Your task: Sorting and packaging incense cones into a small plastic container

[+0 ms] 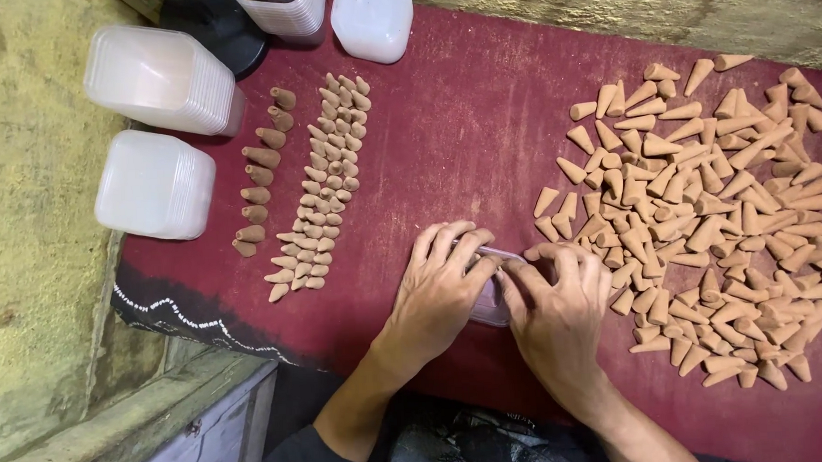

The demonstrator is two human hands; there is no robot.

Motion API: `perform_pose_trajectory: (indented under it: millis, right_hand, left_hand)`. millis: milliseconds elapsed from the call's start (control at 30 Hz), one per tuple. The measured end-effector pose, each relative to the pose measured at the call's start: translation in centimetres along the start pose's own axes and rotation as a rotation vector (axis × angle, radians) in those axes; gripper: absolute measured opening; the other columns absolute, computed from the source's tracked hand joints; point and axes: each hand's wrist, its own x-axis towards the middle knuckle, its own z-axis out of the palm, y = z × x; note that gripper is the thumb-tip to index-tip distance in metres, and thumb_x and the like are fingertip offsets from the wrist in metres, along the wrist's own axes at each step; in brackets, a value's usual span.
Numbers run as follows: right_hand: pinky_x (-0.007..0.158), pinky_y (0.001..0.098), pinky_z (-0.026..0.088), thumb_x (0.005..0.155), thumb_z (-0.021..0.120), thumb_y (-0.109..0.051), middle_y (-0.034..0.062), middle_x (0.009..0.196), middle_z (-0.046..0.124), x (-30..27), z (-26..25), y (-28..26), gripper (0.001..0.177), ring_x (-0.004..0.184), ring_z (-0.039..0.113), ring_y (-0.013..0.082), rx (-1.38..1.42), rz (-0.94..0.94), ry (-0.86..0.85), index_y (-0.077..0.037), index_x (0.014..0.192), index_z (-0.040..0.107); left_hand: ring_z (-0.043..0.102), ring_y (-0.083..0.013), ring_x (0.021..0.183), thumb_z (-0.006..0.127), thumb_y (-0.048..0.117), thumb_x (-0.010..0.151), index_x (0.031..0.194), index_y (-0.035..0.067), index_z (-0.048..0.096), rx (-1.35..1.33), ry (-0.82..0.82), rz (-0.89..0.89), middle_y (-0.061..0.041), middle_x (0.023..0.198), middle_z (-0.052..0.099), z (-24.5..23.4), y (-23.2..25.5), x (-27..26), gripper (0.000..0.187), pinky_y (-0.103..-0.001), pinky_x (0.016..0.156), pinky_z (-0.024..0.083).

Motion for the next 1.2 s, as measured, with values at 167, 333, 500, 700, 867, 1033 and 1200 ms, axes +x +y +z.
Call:
perform_pose_trajectory:
  millis: [167,333,500,700,867,1033,1200]
  right_hand:
    - [0.088,0.0445,0.044,0.096,0.072,-0.031,0.0071,0.11,0.062,0.4,-0.8,-0.6,0.018,0.106,0.055,0.0298,0.055,0.018,0.035,-0.016,0.105,0.078]
    - [0.085,0.0451,0.044,0.096,0.073,-0.031,0.0039,0.11,0.063,0.1,-1.0,-0.6,0.015,0.103,0.055,0.0301,0.051,0.057,0.036,-0.018,0.103,0.078]
    - [0.089,0.0457,0.044,0.095,0.075,-0.028,0.0044,0.109,0.063,0.2,-1.0,-0.6,0.014,0.104,0.056,0.0299,0.074,0.047,0.056,-0.018,0.104,0.078]
    - [0.088,0.0453,0.044,0.094,0.075,-0.031,0.0054,0.111,0.063,-0.2,0.1,-0.3,0.017,0.105,0.055,0.0293,0.073,0.074,0.035,-0.018,0.104,0.079]
    - [0.092,0.0449,0.044,0.091,0.079,-0.028,0.005,0.113,0.065,0.1,-0.2,-0.3,0.015,0.109,0.057,0.0286,0.106,0.07,0.06,-0.016,0.1,0.079]
    - [0.091,0.0427,0.044,0.09,0.081,-0.03,0.0054,0.116,0.066,0.0,-0.3,-0.2,0.018,0.11,0.056,0.0277,0.103,0.083,0.04,-0.015,0.099,0.078]
    - [0.095,0.043,0.044,0.086,0.084,-0.029,0.0022,0.116,0.067,0.0,-0.7,-0.3,0.019,0.111,0.057,0.0282,0.136,0.091,0.042,-0.015,0.098,0.078]
  left_hand:
    - [0.057,-0.0344,0.12,0.054,0.009,0.1,0.11,0.006,0.07,-0.093,-0.046,-0.013,-0.011,0.125,0.063,-0.6,-0.2,0.1,0.019,-0.048,0.101,0.045]
    - [0.056,-0.0351,0.121,0.054,0.008,0.1,0.108,0.005,0.07,-0.124,-0.061,-0.018,-0.012,0.125,0.063,-0.6,-0.4,0.1,0.019,-0.048,0.101,0.045]
    - [0.055,-0.0346,0.123,0.055,0.014,0.099,0.111,0.007,0.07,-0.127,-0.123,0.008,-0.011,0.128,0.061,-0.3,-0.5,0.3,0.021,-0.049,0.106,0.043]
    - [0.054,-0.0355,0.125,0.055,0.014,0.099,0.114,0.006,0.072,-0.076,-0.142,0.027,-0.012,0.13,0.061,0.0,-0.7,0.2,0.023,-0.05,0.107,0.043]
    - [0.056,-0.0355,0.125,0.057,0.012,0.098,0.115,0.006,0.07,-0.104,-0.135,0.012,-0.013,0.129,0.062,-0.3,-0.7,0.2,0.022,-0.049,0.106,0.044]
    - [0.057,-0.0336,0.124,0.058,0.012,0.101,0.112,0.007,0.07,-0.134,-0.098,-0.025,-0.011,0.125,0.063,-0.7,-0.4,0.2,0.017,-0.047,0.105,0.045]
    - [0.057,-0.0327,0.124,0.062,0.013,0.1,0.112,0.008,0.071,-0.17,-0.094,-0.044,-0.01,0.125,0.064,-0.8,-0.5,0.2,0.017,-0.046,0.103,0.046]
